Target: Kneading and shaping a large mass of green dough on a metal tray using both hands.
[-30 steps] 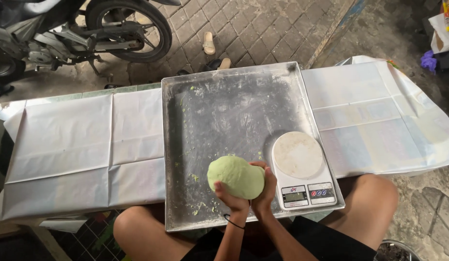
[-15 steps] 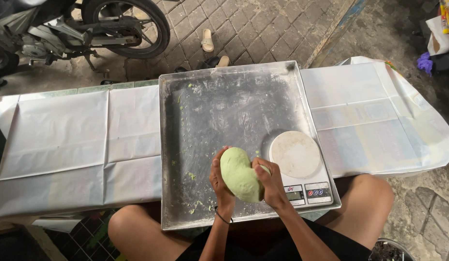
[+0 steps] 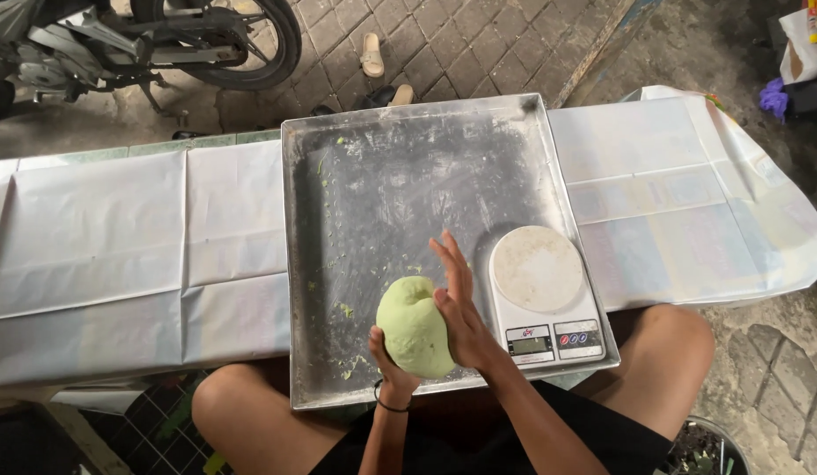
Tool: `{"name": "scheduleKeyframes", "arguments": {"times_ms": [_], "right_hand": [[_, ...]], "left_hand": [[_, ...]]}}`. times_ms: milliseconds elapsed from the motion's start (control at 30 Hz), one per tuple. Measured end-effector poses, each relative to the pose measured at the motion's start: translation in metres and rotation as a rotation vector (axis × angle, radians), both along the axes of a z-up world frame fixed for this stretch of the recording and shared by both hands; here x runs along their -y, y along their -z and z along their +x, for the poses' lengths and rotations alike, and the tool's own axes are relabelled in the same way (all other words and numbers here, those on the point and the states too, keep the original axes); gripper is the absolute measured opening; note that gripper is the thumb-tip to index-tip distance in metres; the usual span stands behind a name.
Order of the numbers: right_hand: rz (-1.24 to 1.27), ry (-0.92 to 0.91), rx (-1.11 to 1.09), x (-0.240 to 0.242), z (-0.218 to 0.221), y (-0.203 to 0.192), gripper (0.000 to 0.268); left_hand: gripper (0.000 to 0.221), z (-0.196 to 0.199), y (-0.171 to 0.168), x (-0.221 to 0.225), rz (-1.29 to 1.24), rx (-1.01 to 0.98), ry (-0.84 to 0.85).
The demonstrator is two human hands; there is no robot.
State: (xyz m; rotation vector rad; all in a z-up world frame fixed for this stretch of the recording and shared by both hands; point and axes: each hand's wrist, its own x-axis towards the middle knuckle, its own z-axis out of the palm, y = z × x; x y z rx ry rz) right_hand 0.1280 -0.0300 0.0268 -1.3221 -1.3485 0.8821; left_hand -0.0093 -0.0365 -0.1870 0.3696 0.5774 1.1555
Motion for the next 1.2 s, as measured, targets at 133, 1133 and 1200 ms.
{"name": "scheduleKeyframes", "arguments": {"times_ms": [133, 1133, 1200], "right_hand": [[0.006, 0.13, -0.076, -0.011, 0.005, 0.049, 0.078], [0.204, 0.241, 0.515, -0.072, 0.044, 0.139, 0.075], [0.167, 0.244, 0.463, -0.071, 0.047, 0.143, 0.074]], "left_hand": [[0.094, 0.002, -0.079, -0.003, 0.263, -0.206, 0.108], [0.04, 0.034, -0.104, -0.11, 0.706, -1.072, -0.196], [0.041, 0.04, -0.087, -0.109, 0.686, -1.081, -0.11]]}}
